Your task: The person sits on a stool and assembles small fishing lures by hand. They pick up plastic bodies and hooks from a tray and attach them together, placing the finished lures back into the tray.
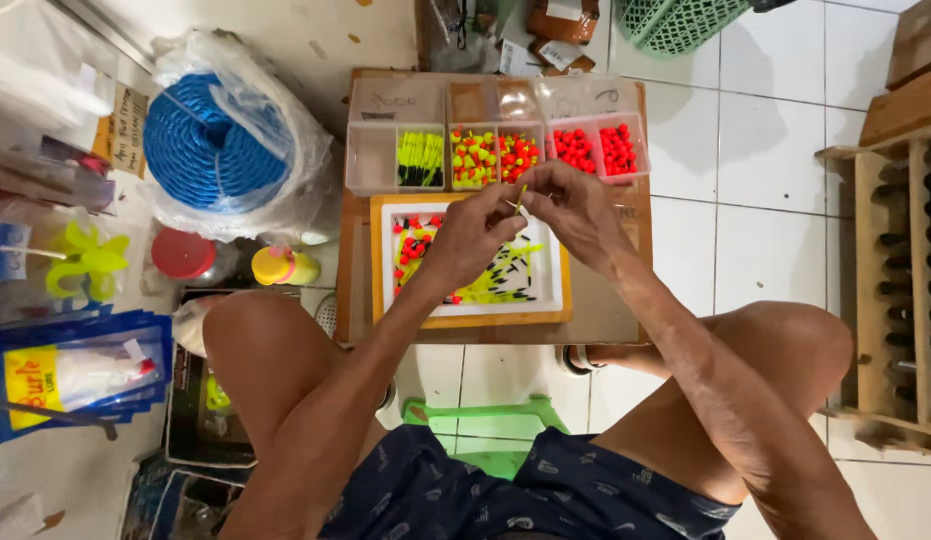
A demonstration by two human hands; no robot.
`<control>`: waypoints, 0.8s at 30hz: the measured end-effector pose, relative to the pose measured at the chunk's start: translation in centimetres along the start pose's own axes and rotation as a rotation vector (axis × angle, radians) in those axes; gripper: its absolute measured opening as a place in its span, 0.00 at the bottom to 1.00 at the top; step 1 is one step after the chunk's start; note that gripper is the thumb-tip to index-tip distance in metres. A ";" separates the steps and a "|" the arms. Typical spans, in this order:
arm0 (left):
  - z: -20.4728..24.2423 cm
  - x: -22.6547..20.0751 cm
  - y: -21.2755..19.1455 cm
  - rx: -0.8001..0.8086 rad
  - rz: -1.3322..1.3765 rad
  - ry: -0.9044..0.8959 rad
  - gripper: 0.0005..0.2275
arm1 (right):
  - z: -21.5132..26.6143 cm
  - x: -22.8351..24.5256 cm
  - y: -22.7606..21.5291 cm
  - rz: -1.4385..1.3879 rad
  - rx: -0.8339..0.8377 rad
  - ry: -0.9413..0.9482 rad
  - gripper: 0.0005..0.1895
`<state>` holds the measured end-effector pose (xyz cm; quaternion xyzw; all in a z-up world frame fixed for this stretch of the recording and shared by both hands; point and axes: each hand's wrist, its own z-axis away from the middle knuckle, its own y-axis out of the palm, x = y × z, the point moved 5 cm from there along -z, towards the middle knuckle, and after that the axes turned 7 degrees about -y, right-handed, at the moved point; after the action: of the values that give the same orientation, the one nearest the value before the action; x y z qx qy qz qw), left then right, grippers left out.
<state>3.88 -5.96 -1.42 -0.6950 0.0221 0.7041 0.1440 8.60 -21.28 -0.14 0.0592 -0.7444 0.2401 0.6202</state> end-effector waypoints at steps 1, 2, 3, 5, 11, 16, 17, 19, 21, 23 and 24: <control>-0.4 0.1 -0.2 0.001 -0.002 0.003 0.11 | 0.0 0.3 0.1 0.000 -0.003 -0.003 0.07; -0.5 0.5 -0.5 -0.026 -0.017 -0.013 0.07 | 0.2 0.6 0.5 0.010 0.010 -0.010 0.07; -0.6 0.8 -0.7 -0.052 -0.032 -0.030 0.04 | 0.5 0.9 0.8 0.019 0.022 -0.018 0.07; 0.4 -1.0 -0.9 -0.043 -0.012 -0.006 0.05 | 0.9 -0.2 0.7 0.051 0.023 -0.051 0.08; -0.6 0.9 -2.3 -0.098 -0.008 -0.019 0.05 | 0.6 1.6 -0.7 0.116 -0.025 -0.154 0.10; -1.1 1.4 -4.9 -0.214 0.080 -0.112 0.06 | 0.3 0.6 -3.4 0.081 -0.084 -0.174 0.08; -1.2 1.6 -5.4 -0.248 0.078 -0.103 0.07 | 0.2 1.0 -4.0 0.111 -0.097 -0.193 0.09; -1.0 2.0 -6.1 -0.281 0.075 -0.100 0.08 | 0.4 1.6 -4.7 0.137 -0.109 -0.206 0.09; -0.9 1.5 -7.0 -0.338 -0.038 -0.014 0.08 | 0.2 2.6 -5.4 0.089 -0.150 -0.225 0.08; -0.6 1.4 -7.2 -0.364 -0.034 -0.034 0.08 | 0.3 2.8 -6.1 0.131 -0.165 -0.221 0.08; -0.6 1.3 -7.5 -0.392 -0.031 -0.051 0.08 | 0.0 3.0 -6.4 0.172 -0.177 -0.220 0.09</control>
<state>6.21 1.34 -1.40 -0.6917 -0.1299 0.7102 0.0169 10.38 -26.32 4.51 -0.0340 -0.8284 0.2178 0.5149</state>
